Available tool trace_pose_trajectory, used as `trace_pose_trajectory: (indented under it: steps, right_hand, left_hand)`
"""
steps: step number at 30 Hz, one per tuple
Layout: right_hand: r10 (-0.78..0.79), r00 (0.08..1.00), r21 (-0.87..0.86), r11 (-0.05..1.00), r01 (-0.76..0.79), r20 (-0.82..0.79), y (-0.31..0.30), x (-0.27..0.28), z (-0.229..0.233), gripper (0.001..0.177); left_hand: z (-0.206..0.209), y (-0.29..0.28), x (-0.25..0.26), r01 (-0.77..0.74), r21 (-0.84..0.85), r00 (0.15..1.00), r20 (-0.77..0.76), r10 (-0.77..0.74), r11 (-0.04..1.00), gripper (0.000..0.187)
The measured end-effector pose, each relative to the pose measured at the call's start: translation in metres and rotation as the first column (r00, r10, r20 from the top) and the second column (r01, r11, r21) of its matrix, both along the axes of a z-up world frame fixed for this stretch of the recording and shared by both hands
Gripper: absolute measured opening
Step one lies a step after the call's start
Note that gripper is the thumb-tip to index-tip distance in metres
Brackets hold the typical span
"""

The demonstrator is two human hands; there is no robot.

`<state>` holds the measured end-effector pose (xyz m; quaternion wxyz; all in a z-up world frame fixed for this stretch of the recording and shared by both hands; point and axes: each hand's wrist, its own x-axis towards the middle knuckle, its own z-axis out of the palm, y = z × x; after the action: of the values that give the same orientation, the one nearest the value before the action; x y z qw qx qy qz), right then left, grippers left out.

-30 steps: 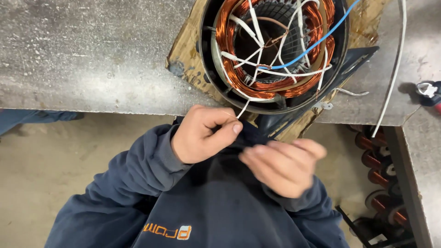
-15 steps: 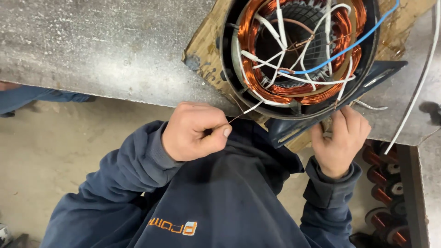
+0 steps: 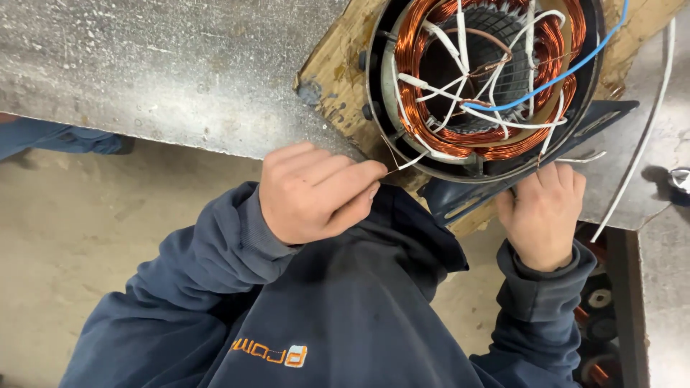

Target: The person scrapes the enamel insulation off the copper lead wires of an electric motor stator using a small flat blade, holding each thin wire against the blade and pulling it through to expose bare copper. They work through the white lead wires one at a time at the workbench, occasionally repositioning the stator.

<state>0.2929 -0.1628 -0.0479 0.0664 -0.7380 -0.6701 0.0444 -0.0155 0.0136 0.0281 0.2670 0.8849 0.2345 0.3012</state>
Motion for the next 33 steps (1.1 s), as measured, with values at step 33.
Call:
trace_pose_trajectory:
  steps: [33]
  right_hand:
    - [0.122, 0.992, 0.392, 0.912, -0.119, 0.016, 0.043, -0.133, 0.087, 0.029]
  left_hand:
    - [-0.021, 0.001, 0.000, 0.133, -0.222, 0.978, 0.188, -0.091, 0.966, 0.007]
